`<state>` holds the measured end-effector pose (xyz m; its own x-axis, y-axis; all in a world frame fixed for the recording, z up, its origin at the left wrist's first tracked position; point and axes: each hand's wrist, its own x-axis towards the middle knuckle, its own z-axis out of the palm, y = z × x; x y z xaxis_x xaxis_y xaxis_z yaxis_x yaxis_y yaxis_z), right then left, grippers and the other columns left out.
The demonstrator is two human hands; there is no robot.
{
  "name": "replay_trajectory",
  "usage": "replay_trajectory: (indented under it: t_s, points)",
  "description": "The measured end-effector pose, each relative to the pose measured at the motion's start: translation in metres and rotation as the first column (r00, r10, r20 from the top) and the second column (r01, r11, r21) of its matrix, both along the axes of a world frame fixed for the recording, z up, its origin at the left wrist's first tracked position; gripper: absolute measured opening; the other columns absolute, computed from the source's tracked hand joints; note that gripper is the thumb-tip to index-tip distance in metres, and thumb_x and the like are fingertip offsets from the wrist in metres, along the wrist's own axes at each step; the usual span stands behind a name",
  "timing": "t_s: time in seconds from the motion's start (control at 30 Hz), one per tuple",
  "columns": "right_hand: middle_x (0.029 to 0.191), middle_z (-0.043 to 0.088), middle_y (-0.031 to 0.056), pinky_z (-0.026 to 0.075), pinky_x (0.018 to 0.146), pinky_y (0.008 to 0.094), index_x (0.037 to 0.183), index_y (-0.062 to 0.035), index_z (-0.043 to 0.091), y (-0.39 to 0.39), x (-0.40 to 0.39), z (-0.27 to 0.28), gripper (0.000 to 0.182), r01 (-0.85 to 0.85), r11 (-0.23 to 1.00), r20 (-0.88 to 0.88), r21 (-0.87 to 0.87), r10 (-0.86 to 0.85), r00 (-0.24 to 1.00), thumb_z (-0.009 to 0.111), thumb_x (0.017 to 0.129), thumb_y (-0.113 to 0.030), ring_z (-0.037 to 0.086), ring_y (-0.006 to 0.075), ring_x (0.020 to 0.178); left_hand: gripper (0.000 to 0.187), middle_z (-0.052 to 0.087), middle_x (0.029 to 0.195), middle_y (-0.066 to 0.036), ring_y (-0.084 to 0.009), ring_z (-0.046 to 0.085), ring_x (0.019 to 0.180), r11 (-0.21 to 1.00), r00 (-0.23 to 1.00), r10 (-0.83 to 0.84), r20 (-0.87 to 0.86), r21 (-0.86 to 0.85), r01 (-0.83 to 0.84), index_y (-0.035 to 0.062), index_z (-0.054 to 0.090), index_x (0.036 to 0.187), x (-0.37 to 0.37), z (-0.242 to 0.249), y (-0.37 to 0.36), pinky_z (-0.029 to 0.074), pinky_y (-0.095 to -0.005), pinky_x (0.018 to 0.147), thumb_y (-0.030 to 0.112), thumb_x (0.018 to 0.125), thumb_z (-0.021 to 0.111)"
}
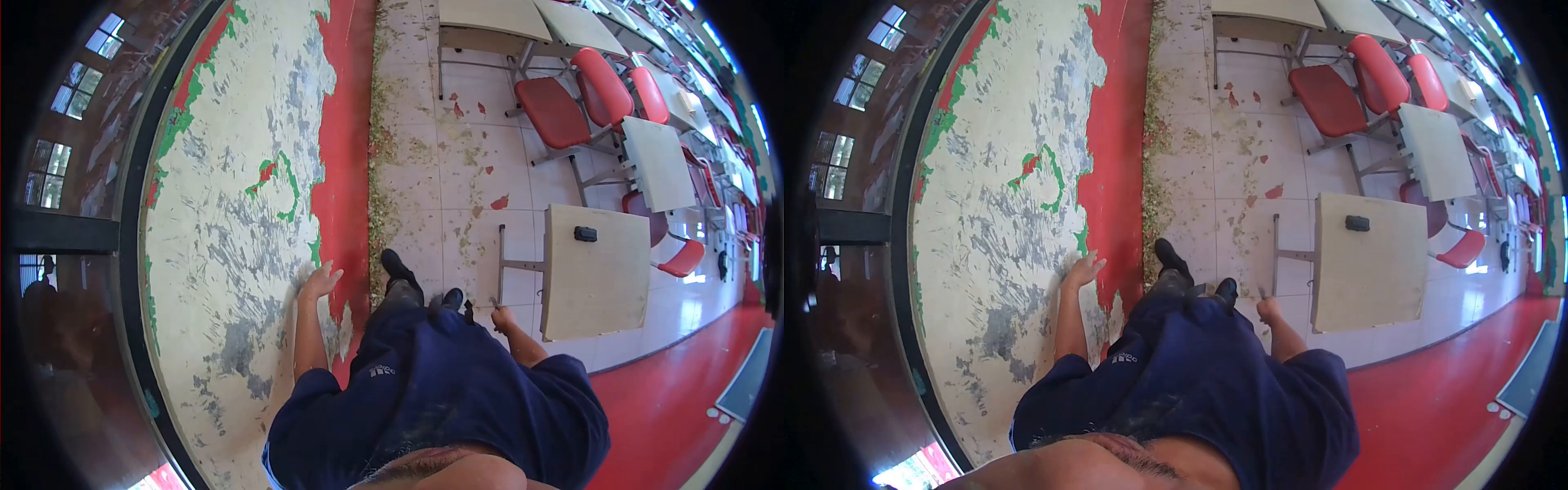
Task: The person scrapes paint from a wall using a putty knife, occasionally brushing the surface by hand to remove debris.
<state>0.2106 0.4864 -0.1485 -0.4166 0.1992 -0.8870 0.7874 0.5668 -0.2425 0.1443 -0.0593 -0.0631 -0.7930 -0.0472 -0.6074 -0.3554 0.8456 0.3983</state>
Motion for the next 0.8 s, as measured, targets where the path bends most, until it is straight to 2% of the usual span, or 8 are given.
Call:
replay_trajectory:
  t_s: [0.1,0.17,0.3,0.4,0.5,0.53,0.7,0.8]
  points:
    - [0.086,0.063,0.0192,0.051,0.052,0.0371,0.12,-0.0045,0.056,0.032,0.012,-0.065,0.041,0.103,0.995,0.066,0.005,-0.103,0.992,0.054,0.081,-0.018,0.064,0.0288,0.066,0.064,0.047,0.132,-0.023,-0.0332,0.045,0.123,0.996,0.991,0.077,-0.105,0.045,-0.073,-0.0029,0.042,0.131,-0.01,0.016,-0.001,0.035,-0.037,0.103,0.045,0.09,0.049]
    - [0.082,0.06,0.014,0.047,0.046,0.0328,0.125,-0.0053,0.052,0.013,-0.014,-0.06,0.044,0.231,0.961,-0.143,-0.154,-0.253,0.957,0.049,0.083,-0.017,0.059,0.0227,0.057,0.061,0.049,0.13,-0.023,-0.0323,0.046,0.122,0.976,0.966,0.192,-0.172,0.138,-0.169,-0.0028,0.045,0.129,-0.023,0.035,0.002,0.036,-0.0361,0.102,0.045,0.091,0.047]
    - [0.069,0.048,-0.0003,0.039,0.043,0.0239,0.141,-0.0129,0.036,-0.115,-0.125,0.047,0.058,0.008,0.907,-0.426,-0.421,-0.205,0.881,0.047,0.085,-0.01,0.045,0.0074,0.048,0.062,0.05,0.129,-0.02,-0.0288,0.047,0.122,0.777,0.847,0.504,-0.17,0.517,-0.358,-0.0014,0.044,0.13,-0.066,0.027,0.023,0.035,-0.0344,0.101,0.049,0.094,0.04]
    - [0.068,0.048,-0.0022,0.039,0.048,0.0218,0.142,-0.0102,0.035,-0.225,-0.172,0.14,0.057,-0.263,0.751,-0.527,-0.606,-0.131,0.84,0.049,0.086,-0.007,0.043,0.0077,0.049,0.073,0.048,0.133,-0.015,-0.0306,0.048,0.12,0.615,0.803,0.59,-0.084,0.692,-0.379,0.0027,0.028,0.141,-0.086,0.042,0.052,0.036,-0.0393,0.1,0.058,0.093,0.033]
    - [0.077,0.056,0.0073,0.048,0.058,0.0295,0.136,-0.0079,0.042,-0.308,-0.191,0.207,0.053,-0.606,0.601,-0.768,-0.521,-0.02,0.641,0.053,0.085,-0.003,0.054,0.0171,0.059,0.075,0.048,0.13,-0.017,-0.032,0.053,0.113,0.102,0.677,0.723,0.137,0.948,-0.301,0.0036,0.024,0.142,-0.099,0.107,0.075,0.041,-0.0438,0.094,0.06,0.093,0.029]
    - [0.078,0.057,0.0107,0.048,0.06,0.0308,0.135,-0.0073,0.043,-0.332,-0.194,0.21,0.052,-0.726,0.586,-0.899,-0.361,-0.011,0.438,0.053,0.084,-0.004,0.056,0.0206,0.061,0.074,0.05,0.128,-0.018,-0.0318,0.055,0.11,0.069,0.641,0.755,0.14,0.955,-0.289,0.0029,0.026,0.139,-0.099,0.119,0.072,0.043,-0.0432,0.092,0.06,0.093,0.03]
    - [0.071,0.055,0.013,0.048,0.057,0.038,0.127,-0.0152,0.054,-0.39,-0.177,0.189,0.044,-0.745,0.495,-0.879,-0.447,-0.088,0.468,0.061,0.084,-0.012,0.057,0.0298,0.061,0.051,0.059,0.092,-0.014,-0.0269,0.063,0.083,-0.067,0.316,0.929,0.19,0.93,-0.362,0.0011,0.046,0.116,-0.092,0.148,0.041,0.052,-0.0357,0.072,0.047,0.096,0.037]
    - [0.066,0.054,0.0129,0.048,0.055,0.0386,0.126,-0.0159,0.055,-0.423,-0.171,0.182,0.043,-0.723,0.447,-0.839,-0.526,-0.131,0.529,0.062,0.084,-0.014,0.056,0.0299,0.057,0.042,0.058,0.083,-0.011,-0.0247,0.062,0.076,0.076,0.062,0.997,-0.049,0.811,-0.58,0.0003,0.048,0.11,-0.098,0.156,0.021,0.052,-0.0355,0.067,0.039,0.098,0.037]
